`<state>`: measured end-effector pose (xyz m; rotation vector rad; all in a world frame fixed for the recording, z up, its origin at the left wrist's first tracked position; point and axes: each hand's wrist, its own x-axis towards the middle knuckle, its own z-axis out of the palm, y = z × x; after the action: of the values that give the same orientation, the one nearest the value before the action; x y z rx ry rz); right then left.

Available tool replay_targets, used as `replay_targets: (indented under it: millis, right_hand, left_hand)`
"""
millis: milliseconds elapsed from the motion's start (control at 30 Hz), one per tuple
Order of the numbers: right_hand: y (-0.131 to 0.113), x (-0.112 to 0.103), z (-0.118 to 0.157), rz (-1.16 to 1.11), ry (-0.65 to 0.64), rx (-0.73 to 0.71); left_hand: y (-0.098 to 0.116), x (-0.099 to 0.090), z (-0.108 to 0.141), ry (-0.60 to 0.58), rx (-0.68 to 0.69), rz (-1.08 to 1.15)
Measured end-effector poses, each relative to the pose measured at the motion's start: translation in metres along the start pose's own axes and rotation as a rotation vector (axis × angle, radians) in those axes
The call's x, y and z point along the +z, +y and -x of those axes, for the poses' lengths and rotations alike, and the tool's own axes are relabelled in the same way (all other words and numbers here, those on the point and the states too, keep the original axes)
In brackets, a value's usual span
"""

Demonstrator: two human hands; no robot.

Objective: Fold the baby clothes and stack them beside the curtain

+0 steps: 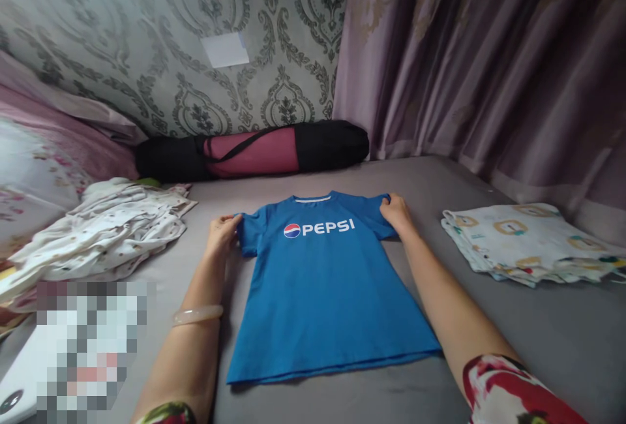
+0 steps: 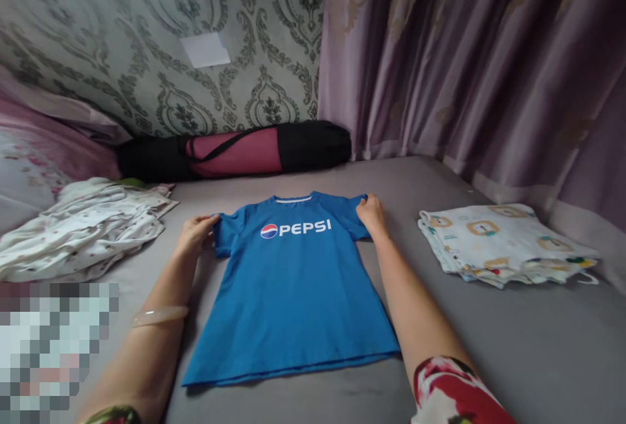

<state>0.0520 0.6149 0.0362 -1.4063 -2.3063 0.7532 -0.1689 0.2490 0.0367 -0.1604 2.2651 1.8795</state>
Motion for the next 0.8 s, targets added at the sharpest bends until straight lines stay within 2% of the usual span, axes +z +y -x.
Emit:
replay_targets:
  millis: [100,167,233,333,433,600,800]
  right_hand:
    - [-0.006,0.000,0.011,0.155,-0.008,-0.040]
    - [-0.010,-0.002,0.018,0.194,-0.027,-0.037]
    - [-0.013,-0.003,0.024,0.214,-0.034,-0.035]
    - [-0.014,-0.002,0.031,0.252,-0.029,-0.056]
    - [-0.010,0.002,0.032,0.307,-0.008,-0.088]
    - [-0.003,0.009,0.033,0.372,0.080,-0.087]
    - [0.000,0.009,0.033,0.396,0.135,-0.064]
  left_hand:
    - [-0.002,-0.006,-0.003,-0.128,-0.111,-0.009]
    - [-0.004,-0.005,-0.002,-0.144,-0.112,-0.076]
    - [-0.005,-0.001,0.000,-0.074,-0.013,-0.209]
    - [-0.007,0.008,0.007,0.088,0.265,-0.491]
    - [-0.010,0.012,0.015,0.139,0.453,-0.789]
    - [-0.015,0.006,0.021,0.109,0.392,-1.109]
    - [-0.016,0.007,0.026,0.154,0.371,-1.161]
